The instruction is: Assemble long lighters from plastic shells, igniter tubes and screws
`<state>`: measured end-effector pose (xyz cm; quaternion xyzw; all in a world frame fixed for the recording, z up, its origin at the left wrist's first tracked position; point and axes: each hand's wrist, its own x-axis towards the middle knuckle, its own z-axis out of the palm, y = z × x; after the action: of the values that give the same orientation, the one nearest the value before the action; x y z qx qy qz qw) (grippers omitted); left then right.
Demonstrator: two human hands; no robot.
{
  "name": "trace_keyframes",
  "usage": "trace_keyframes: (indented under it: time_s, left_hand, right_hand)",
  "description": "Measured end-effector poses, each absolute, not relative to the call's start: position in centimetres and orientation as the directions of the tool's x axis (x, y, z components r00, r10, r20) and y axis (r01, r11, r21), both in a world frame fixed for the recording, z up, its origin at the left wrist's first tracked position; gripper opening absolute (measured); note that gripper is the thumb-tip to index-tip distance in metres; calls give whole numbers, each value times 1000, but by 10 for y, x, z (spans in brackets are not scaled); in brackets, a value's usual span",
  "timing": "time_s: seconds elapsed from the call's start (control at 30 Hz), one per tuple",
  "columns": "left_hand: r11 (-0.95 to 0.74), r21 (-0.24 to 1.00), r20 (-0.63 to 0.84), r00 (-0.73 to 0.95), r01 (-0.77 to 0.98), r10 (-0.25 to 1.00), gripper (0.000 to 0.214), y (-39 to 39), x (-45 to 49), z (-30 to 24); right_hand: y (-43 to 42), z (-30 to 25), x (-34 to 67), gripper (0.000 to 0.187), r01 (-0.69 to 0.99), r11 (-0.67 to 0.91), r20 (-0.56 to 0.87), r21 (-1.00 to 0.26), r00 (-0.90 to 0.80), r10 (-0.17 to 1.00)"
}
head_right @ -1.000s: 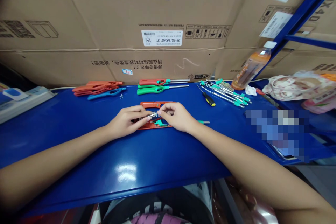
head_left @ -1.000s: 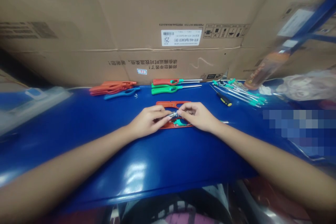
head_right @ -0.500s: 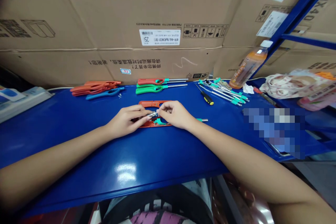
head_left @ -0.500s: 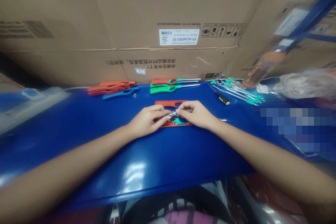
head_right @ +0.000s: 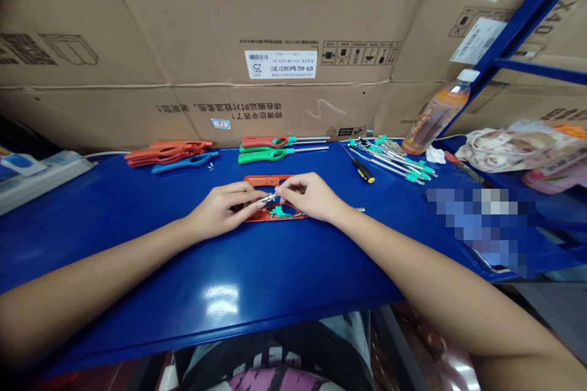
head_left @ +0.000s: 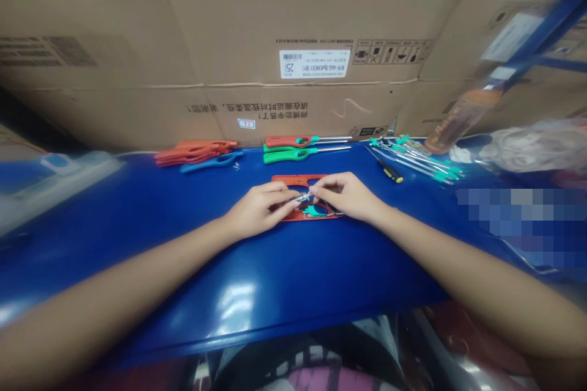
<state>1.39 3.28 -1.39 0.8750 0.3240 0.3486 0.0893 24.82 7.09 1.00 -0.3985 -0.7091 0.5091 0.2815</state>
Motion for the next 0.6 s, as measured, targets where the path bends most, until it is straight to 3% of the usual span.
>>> trace_keyframes:
  time_s: [0.6]
  left_hand:
    - [-776, 377, 566, 538, 505, 625, 26, 32, 15, -13]
  right_hand:
    - [72, 5, 251, 33, 330, 334, 88, -883, -583, 808]
